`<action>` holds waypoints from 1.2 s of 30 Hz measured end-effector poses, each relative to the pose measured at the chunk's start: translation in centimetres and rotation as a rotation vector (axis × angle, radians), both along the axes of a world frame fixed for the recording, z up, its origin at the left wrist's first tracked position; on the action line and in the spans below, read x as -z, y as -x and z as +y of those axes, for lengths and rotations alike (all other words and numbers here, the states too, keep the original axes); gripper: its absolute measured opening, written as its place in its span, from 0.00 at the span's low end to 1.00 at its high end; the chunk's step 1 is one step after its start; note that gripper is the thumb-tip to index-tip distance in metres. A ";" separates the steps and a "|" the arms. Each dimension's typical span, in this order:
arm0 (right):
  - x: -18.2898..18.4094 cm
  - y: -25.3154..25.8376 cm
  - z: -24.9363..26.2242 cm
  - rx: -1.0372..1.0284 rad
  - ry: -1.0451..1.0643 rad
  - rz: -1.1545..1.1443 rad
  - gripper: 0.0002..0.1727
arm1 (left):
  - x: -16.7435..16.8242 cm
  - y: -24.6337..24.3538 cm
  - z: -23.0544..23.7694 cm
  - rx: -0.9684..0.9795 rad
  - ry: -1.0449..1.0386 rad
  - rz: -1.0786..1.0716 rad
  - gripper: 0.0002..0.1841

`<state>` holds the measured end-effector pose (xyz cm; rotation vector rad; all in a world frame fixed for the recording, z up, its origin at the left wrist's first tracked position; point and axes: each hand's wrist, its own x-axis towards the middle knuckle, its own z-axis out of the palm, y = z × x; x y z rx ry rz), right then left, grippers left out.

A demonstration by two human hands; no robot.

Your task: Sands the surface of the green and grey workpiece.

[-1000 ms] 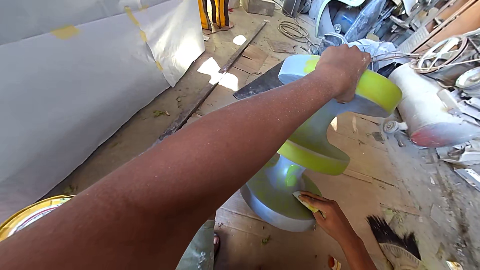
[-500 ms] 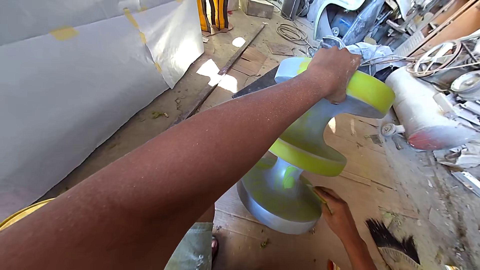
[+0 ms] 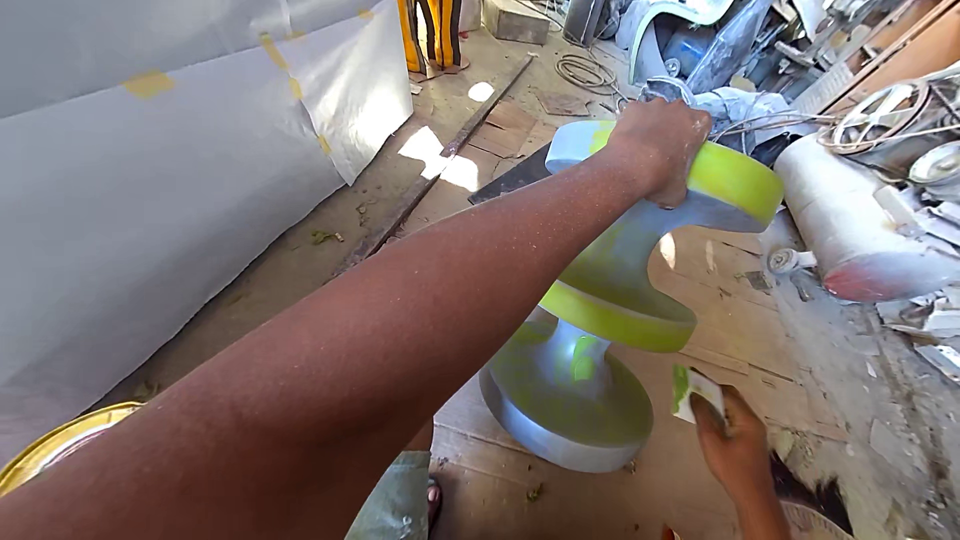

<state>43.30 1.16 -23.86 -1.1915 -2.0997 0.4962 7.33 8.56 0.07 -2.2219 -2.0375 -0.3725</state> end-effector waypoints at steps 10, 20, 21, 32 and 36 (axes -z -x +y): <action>3.7 4.3 1.3 -0.212 0.049 -0.079 0.20 | -0.3 -1.6 0.2 0.026 -0.001 0.024 0.37; 2.6 -2.7 -0.8 0.002 0.172 0.062 0.16 | 0.0 0.4 0.1 0.022 0.003 0.001 0.39; 2.7 -1.4 -1.0 -0.070 0.089 0.016 0.16 | 0.0 0.3 0.2 0.023 0.001 0.004 0.39; 4.9 9.6 -1.0 -0.337 -0.081 -0.407 0.22 | -0.1 0.0 0.3 0.034 0.001 0.003 0.38; 1.0 10.8 -1.7 -0.400 0.158 -0.900 0.26 | 0.0 0.3 0.3 0.024 0.003 -0.010 0.39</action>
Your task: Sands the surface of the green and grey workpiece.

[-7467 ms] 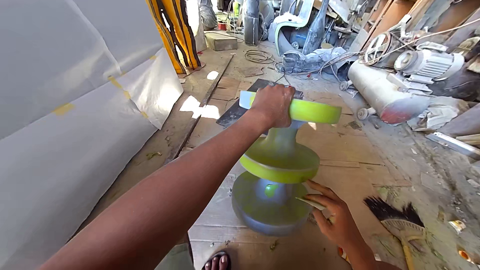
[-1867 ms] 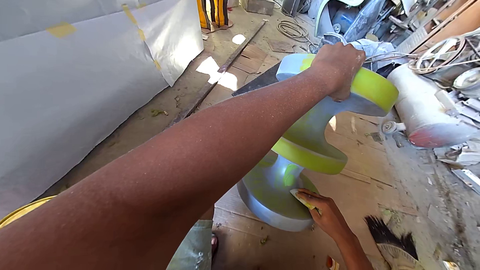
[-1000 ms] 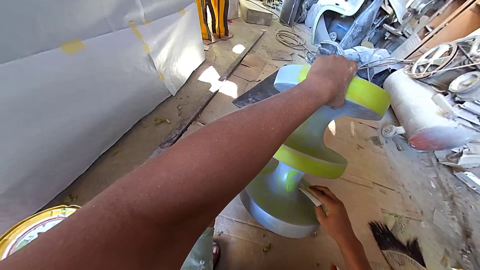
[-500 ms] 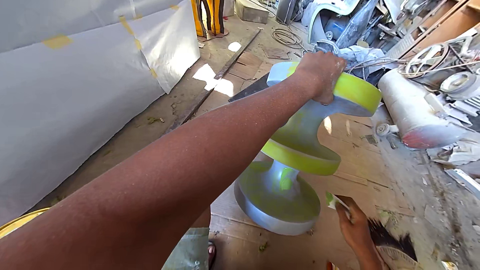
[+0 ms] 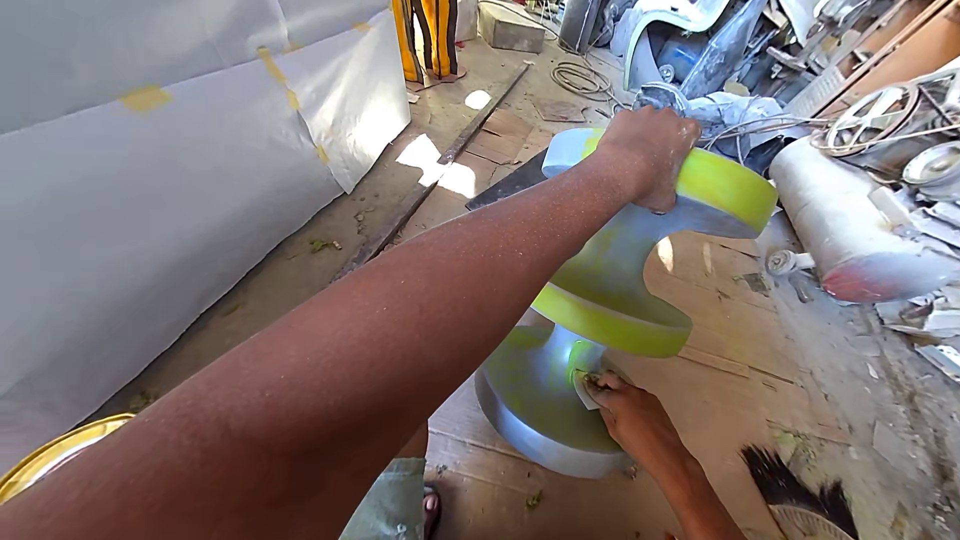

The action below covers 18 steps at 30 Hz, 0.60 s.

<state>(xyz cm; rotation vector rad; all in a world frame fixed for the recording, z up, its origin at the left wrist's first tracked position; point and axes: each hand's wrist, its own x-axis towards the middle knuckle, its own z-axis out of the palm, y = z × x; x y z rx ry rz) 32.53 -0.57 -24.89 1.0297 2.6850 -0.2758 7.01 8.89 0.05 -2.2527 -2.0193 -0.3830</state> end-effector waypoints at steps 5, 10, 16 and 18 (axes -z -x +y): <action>-2.3 -1.3 0.7 -0.104 0.045 -0.082 0.22 | -0.1 -0.2 -0.1 -0.009 0.001 0.011 0.38; 0.6 -1.8 1.6 -0.082 -0.178 0.417 0.27 | -0.2 -0.5 -0.3 -0.011 -0.006 -0.010 0.36; 0.3 -0.2 -0.7 -0.065 -0.002 0.151 0.28 | -0.3 -0.6 -0.2 -0.017 0.014 -0.006 0.37; -0.8 -0.5 -0.7 -0.107 0.081 0.085 0.29 | -0.1 -0.5 -0.1 -0.007 -0.008 -0.014 0.37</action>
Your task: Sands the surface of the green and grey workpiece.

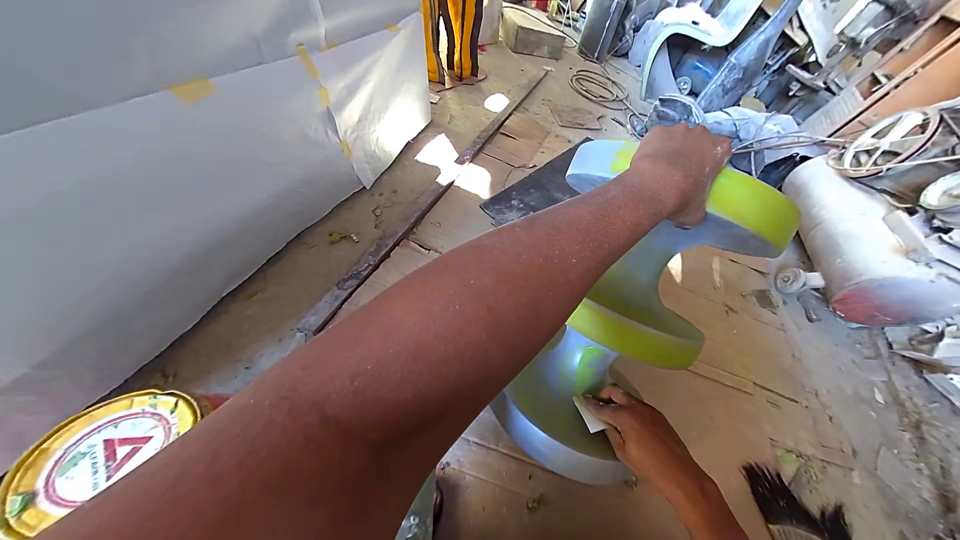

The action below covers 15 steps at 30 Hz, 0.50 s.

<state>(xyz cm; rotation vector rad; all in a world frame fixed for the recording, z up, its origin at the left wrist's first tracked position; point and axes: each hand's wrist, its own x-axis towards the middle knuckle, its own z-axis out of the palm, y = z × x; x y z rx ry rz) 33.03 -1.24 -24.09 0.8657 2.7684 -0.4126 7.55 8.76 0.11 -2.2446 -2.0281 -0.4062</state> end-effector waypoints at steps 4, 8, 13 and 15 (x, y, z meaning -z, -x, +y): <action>-0.9 -1.0 1.2 0.004 0.079 0.034 0.23 | -0.1 -0.1 -0.1 -0.007 0.001 0.009 0.39; 1.9 -1.8 2.4 0.088 -0.248 0.511 0.22 | -0.1 0.3 -0.2 -0.006 0.013 -0.004 0.36; 5.1 -0.5 2.7 0.093 -0.527 0.638 0.22 | -0.1 0.4 -0.2 -0.012 0.022 0.001 0.36; 5.5 0.2 2.3 0.069 -0.541 0.544 0.21 | -0.1 0.3 -0.1 -0.014 0.018 -0.002 0.36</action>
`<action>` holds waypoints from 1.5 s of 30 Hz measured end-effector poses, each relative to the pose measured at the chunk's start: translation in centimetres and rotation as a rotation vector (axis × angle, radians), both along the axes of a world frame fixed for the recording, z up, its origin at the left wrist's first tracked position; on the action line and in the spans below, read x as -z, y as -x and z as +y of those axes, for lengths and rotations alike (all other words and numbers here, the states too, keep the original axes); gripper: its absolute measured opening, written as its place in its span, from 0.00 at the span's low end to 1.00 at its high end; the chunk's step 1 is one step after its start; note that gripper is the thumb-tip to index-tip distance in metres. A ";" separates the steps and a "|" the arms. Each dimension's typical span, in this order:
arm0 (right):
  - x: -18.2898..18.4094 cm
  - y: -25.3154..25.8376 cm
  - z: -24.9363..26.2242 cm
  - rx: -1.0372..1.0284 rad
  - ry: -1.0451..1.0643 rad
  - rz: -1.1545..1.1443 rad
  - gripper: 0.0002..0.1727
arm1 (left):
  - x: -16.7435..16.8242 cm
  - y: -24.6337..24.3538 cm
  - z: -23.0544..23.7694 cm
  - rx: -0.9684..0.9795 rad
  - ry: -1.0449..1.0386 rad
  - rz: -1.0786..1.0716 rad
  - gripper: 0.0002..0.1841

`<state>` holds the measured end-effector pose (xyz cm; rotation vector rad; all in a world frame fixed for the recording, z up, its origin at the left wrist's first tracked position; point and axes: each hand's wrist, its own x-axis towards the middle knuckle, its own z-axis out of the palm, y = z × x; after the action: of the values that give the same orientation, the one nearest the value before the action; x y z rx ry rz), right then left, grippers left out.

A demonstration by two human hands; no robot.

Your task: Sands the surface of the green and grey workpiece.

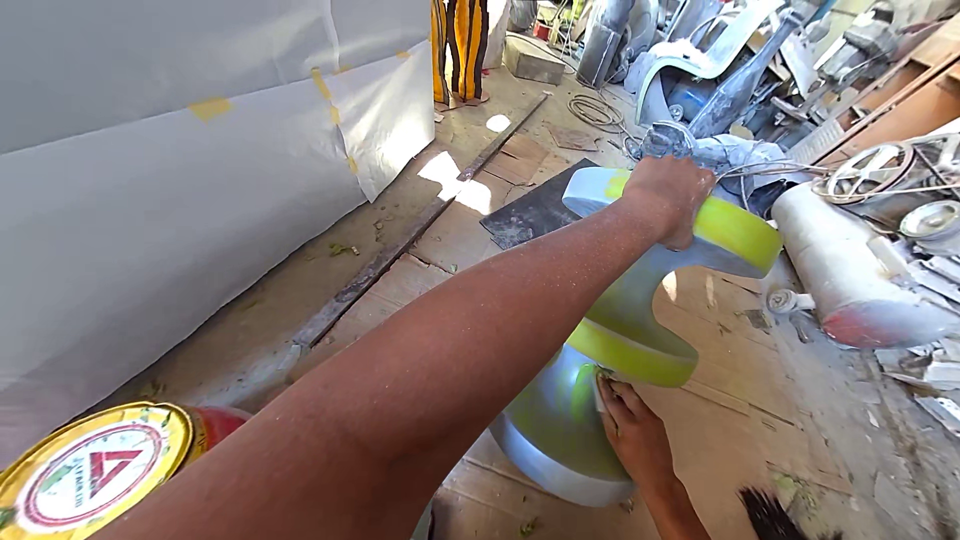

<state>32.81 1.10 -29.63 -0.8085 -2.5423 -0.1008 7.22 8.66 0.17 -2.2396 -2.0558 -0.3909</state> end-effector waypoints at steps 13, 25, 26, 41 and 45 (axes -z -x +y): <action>-3.9 -1.5 -0.8 -0.056 -0.011 -0.301 0.28 | -0.1 -0.6 0.5 0.004 0.000 -0.015 0.37; -4.1 5.9 -4.1 0.252 0.050 -0.581 0.37 | -0.2 -1.2 0.4 0.007 -0.004 -0.024 0.37; -4.2 6.0 -4.3 0.250 0.094 -0.618 0.37 | -0.1 -1.4 0.4 0.010 -0.007 -0.025 0.38; -8.3 5.1 -2.8 -0.108 0.675 -0.801 0.28 | -0.1 -0.5 -0.2 0.042 -0.018 -0.029 0.36; -8.7 4.9 -2.3 -0.179 0.772 -0.783 0.26 | 0.1 0.9 -0.5 0.049 -0.003 -0.046 0.36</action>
<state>27.90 -1.25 -20.91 -0.9164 -3.4333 0.8225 6.35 8.13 0.02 -2.3039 -2.0241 -0.4536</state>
